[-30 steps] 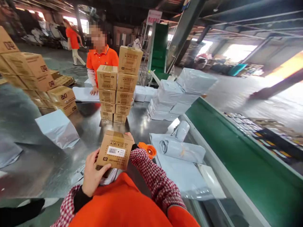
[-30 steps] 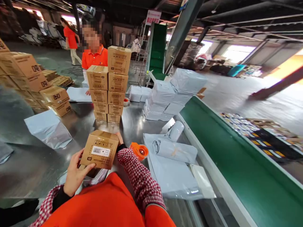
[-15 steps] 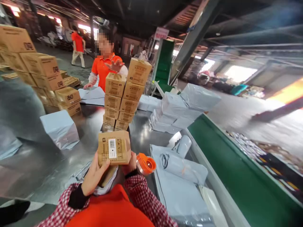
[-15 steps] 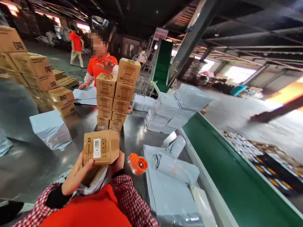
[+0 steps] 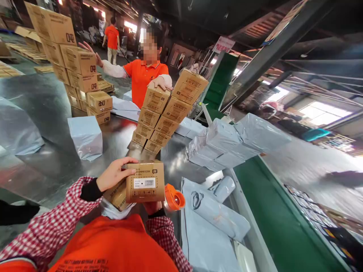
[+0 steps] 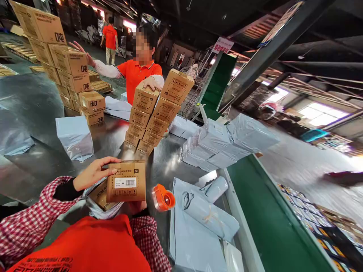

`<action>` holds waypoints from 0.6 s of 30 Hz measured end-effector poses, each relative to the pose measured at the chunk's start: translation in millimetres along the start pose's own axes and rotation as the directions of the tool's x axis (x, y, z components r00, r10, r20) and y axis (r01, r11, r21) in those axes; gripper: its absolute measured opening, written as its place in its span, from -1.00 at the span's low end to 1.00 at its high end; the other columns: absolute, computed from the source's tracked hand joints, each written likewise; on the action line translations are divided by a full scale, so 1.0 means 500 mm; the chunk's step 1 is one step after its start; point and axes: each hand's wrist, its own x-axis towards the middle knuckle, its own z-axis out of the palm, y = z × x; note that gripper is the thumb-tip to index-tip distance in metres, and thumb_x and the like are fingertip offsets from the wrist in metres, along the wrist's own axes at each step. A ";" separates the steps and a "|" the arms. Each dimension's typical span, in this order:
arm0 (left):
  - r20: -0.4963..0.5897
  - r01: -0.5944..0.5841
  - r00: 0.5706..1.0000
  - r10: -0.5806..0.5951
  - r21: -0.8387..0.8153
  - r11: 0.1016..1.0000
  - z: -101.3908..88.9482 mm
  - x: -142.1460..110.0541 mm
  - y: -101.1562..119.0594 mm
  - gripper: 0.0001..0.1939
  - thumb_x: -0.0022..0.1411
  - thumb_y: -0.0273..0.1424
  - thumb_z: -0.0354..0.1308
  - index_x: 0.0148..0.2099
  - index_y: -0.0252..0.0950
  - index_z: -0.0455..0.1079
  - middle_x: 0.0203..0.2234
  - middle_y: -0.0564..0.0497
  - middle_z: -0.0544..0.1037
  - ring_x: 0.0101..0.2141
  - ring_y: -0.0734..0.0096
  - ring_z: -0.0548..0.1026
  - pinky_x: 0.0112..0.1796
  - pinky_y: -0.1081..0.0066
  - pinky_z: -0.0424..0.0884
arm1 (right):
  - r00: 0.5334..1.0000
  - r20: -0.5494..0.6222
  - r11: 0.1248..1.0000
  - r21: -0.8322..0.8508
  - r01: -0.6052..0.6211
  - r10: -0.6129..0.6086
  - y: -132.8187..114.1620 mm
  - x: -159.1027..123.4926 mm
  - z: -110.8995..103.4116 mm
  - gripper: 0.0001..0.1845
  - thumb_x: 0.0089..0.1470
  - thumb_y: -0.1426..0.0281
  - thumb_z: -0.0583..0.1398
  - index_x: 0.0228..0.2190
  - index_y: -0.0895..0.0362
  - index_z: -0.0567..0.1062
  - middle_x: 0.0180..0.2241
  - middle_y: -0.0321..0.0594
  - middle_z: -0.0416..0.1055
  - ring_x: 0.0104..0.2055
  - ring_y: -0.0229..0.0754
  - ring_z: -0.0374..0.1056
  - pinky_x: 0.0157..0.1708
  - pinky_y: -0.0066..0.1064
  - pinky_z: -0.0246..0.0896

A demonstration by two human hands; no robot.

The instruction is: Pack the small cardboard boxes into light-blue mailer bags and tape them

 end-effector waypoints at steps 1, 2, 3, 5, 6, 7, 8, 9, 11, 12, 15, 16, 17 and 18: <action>-0.004 -0.001 1.000 0.001 0.006 1.000 0.001 0.003 0.000 -0.58 0.14 -0.09 0.21 -0.05 -0.25 0.46 -0.14 -0.05 0.59 -0.14 0.15 0.54 -0.14 0.27 0.52 | 1.000 0.016 1.000 -0.005 -0.009 0.009 0.004 -0.001 -0.002 -0.32 0.06 -0.25 -0.04 -0.23 0.01 0.51 -0.18 -0.04 0.54 0.00 0.06 0.47 -0.07 -0.02 0.45; -0.009 -0.002 1.000 0.002 0.008 1.000 0.003 0.006 0.000 -0.57 0.13 -0.09 0.21 -0.05 -0.25 0.46 -0.15 -0.05 0.59 -0.16 0.15 0.55 -0.16 0.27 0.52 | 0.999 0.028 1.000 0.002 -0.019 0.019 0.006 -0.002 -0.004 -0.30 0.07 -0.25 -0.07 -0.21 0.01 0.51 -0.16 -0.02 0.54 0.02 0.06 0.46 -0.06 -0.03 0.44; -0.012 -0.006 1.000 0.006 0.012 1.000 0.004 0.009 -0.001 -0.57 0.13 -0.09 0.20 -0.05 -0.25 0.46 -0.16 -0.05 0.60 -0.17 0.15 0.55 -0.16 0.27 0.52 | 0.999 0.039 1.000 0.005 -0.024 0.024 0.006 -0.002 -0.006 -0.29 0.09 -0.25 -0.10 -0.19 0.02 0.50 -0.13 -0.01 0.53 0.05 0.06 0.44 -0.04 -0.03 0.43; -0.011 -0.019 1.000 0.019 0.026 0.999 0.006 0.014 -0.003 -0.56 0.14 -0.08 0.20 -0.04 -0.26 0.46 -0.16 -0.06 0.60 -0.17 0.15 0.55 -0.14 0.26 0.51 | 0.998 0.053 1.000 -0.004 -0.016 0.016 0.003 0.000 -0.010 -0.29 0.13 -0.22 -0.13 -0.16 0.02 0.50 -0.10 0.02 0.52 0.09 0.07 0.41 -0.04 -0.04 0.42; -0.010 -0.025 1.000 0.025 0.035 0.999 0.007 0.016 -0.005 -0.56 0.14 -0.08 0.19 -0.04 -0.26 0.46 -0.15 -0.06 0.60 -0.16 0.15 0.54 -0.13 0.26 0.50 | 0.998 0.063 1.000 -0.003 -0.009 0.009 0.000 0.001 -0.012 -0.30 0.14 -0.21 -0.12 -0.16 0.02 0.51 -0.10 0.03 0.52 0.09 0.08 0.41 -0.04 -0.04 0.42; -0.009 -0.029 1.000 0.030 0.047 0.998 0.009 0.019 -0.005 -0.56 0.14 -0.08 0.19 -0.04 -0.27 0.46 -0.14 -0.07 0.60 -0.16 0.15 0.54 -0.13 0.27 0.50 | 0.997 0.074 1.000 0.004 -0.003 0.003 -0.002 0.002 -0.013 -0.31 0.15 -0.20 -0.11 -0.16 0.02 0.51 -0.11 0.03 0.52 0.08 0.08 0.42 -0.04 -0.03 0.41; -0.007 -0.031 0.999 0.031 0.060 0.998 0.010 0.022 -0.006 -0.55 0.15 -0.08 0.19 -0.03 -0.27 0.46 -0.14 -0.07 0.60 -0.16 0.15 0.54 -0.13 0.27 0.49 | 0.996 0.086 1.000 0.015 0.001 -0.002 -0.004 0.004 -0.015 -0.32 0.15 -0.20 -0.10 -0.16 0.03 0.52 -0.12 0.04 0.52 0.07 0.09 0.42 -0.04 -0.02 0.41; -0.005 -0.031 0.999 0.032 0.066 0.997 0.011 0.025 -0.007 -0.55 0.15 -0.09 0.19 -0.02 -0.28 0.46 -0.14 -0.07 0.60 -0.16 0.15 0.54 -0.13 0.28 0.49 | 0.995 0.096 1.000 0.027 0.002 -0.005 -0.005 0.005 -0.016 -0.33 0.16 -0.19 -0.09 -0.16 0.04 0.52 -0.13 0.03 0.53 0.05 0.09 0.43 -0.03 0.00 0.41; 0.002 -0.033 0.999 0.033 0.062 0.998 0.014 0.033 -0.007 -0.55 0.16 -0.09 0.18 -0.02 -0.28 0.46 -0.14 -0.07 0.60 -0.15 0.15 0.54 -0.13 0.29 0.48 | 0.994 0.110 1.000 0.028 0.000 -0.003 -0.006 0.009 -0.020 -0.34 0.17 -0.17 -0.08 -0.14 0.06 0.51 -0.12 0.02 0.52 0.05 0.09 0.43 0.00 0.00 0.39; 0.008 -0.035 0.999 0.034 0.057 0.998 0.016 0.038 -0.008 -0.55 0.16 -0.09 0.17 -0.02 -0.28 0.46 -0.15 -0.08 0.60 -0.15 0.15 0.54 -0.13 0.28 0.47 | 0.994 0.112 1.000 0.006 0.003 -0.004 -0.005 0.010 -0.023 -0.33 0.18 -0.16 -0.09 -0.14 0.07 0.51 -0.12 0.02 0.52 0.05 0.08 0.44 0.02 0.00 0.39; 0.017 -0.040 0.999 0.039 0.064 0.997 0.023 0.060 -0.011 -0.54 0.15 -0.08 0.17 -0.03 -0.30 0.46 -0.15 -0.08 0.61 -0.14 0.13 0.54 -0.08 0.24 0.45 | 0.994 0.103 0.993 -0.111 0.041 -0.029 -0.006 0.018 -0.032 -0.23 0.20 -0.19 -0.20 -0.16 0.10 0.51 -0.12 0.06 0.52 0.02 0.08 0.46 -0.03 -0.01 0.41; 0.014 -0.046 0.999 0.045 0.078 0.996 0.026 0.069 -0.014 -0.53 0.14 -0.08 0.17 -0.03 -0.30 0.47 -0.15 -0.09 0.61 -0.14 0.12 0.53 -0.06 0.22 0.44 | 0.994 0.101 0.986 -0.157 0.063 -0.047 -0.007 0.022 -0.036 -0.17 0.19 -0.20 -0.25 -0.16 0.11 0.51 -0.13 0.07 0.52 0.00 0.07 0.47 -0.07 -0.02 0.42; 0.012 -0.057 0.998 0.056 0.090 0.994 0.030 0.080 -0.017 -0.54 0.13 -0.09 0.17 -0.04 -0.30 0.48 -0.14 -0.09 0.61 -0.13 0.11 0.53 -0.03 0.20 0.43 | 0.993 0.099 0.974 -0.210 0.091 -0.071 -0.008 0.026 -0.041 -0.12 0.19 -0.21 -0.31 -0.16 0.11 0.52 -0.14 0.07 0.52 -0.01 0.05 0.47 -0.10 -0.04 0.43; 0.010 -0.071 0.997 0.071 0.100 0.992 0.035 0.093 -0.022 -0.54 0.12 -0.09 0.18 -0.05 -0.30 0.49 -0.13 -0.09 0.62 -0.11 0.10 0.52 -0.01 0.18 0.41 | 0.990 0.096 0.957 -0.265 0.121 -0.099 -0.009 0.032 -0.046 -0.10 0.19 -0.22 -0.33 -0.17 0.11 0.52 -0.16 0.07 0.53 -0.02 0.03 0.47 -0.13 -0.06 0.43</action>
